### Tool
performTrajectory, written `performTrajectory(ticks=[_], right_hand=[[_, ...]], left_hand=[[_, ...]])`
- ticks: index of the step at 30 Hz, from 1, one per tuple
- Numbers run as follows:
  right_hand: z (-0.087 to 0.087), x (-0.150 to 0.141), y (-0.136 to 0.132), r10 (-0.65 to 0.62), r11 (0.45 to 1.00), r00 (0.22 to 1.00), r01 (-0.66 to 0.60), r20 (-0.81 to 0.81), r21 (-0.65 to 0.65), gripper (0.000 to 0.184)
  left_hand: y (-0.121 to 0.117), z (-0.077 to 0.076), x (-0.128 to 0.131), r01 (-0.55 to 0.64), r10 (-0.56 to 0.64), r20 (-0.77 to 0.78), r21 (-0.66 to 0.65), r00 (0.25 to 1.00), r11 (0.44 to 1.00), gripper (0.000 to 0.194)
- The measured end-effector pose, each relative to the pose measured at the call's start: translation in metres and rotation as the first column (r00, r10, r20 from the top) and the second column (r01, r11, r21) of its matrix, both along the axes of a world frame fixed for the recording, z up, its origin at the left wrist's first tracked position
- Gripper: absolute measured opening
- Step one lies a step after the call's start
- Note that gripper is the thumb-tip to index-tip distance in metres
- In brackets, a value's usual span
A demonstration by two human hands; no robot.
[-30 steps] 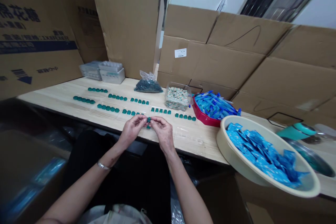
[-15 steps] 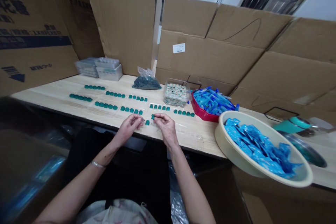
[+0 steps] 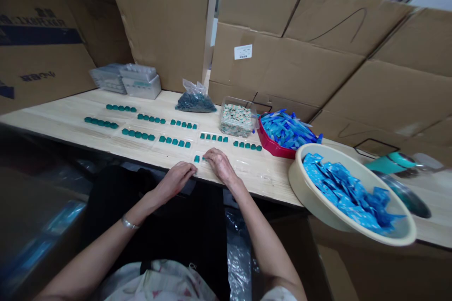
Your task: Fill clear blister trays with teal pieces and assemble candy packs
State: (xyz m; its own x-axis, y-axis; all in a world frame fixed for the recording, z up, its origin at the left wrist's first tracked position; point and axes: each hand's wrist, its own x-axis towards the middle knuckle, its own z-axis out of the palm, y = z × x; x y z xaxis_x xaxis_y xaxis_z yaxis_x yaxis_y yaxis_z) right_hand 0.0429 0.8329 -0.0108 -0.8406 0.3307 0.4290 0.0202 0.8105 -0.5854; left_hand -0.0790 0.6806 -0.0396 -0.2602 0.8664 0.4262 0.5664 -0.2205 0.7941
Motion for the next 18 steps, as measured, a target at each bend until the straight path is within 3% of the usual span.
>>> performTrajectory(ticks=[5, 8, 11, 13, 18], right_hand=[[0.001, -0.003, 0.004, 0.014, 0.998, 1.000, -0.015, -0.010, -0.061, 0.018], [0.002, -0.002, 0.004, -0.067, 0.970, 0.996, 0.051, -0.061, -0.238, 0.014], [0.008, 0.001, -0.003, -0.181, 0.834, 0.979, 0.103, -0.093, -0.542, 0.019], [0.013, 0.003, -0.010, -0.217, 0.738, 0.971, 0.093, -0.105, -0.668, 0.022], [0.016, 0.007, -0.025, -0.284, 0.682, 0.946, 0.086, -0.155, -0.726, 0.022]], left_hand=[[0.000, 0.002, -0.001, -0.025, 0.029, 0.187, -0.021, 0.982, 0.999, 0.012], [0.004, 0.008, 0.001, -0.081, 0.103, 0.389, -0.072, 0.916, 0.994, 0.013], [0.011, 0.018, 0.003, -0.092, 0.130, 0.586, -0.094, 0.800, 0.991, 0.019], [0.016, 0.024, 0.005, -0.075, 0.102, 0.667, -0.070, 0.738, 0.995, 0.022], [0.023, 0.030, 0.012, -0.010, 0.000, 0.756, 0.009, 0.654, 1.000, 0.025]])
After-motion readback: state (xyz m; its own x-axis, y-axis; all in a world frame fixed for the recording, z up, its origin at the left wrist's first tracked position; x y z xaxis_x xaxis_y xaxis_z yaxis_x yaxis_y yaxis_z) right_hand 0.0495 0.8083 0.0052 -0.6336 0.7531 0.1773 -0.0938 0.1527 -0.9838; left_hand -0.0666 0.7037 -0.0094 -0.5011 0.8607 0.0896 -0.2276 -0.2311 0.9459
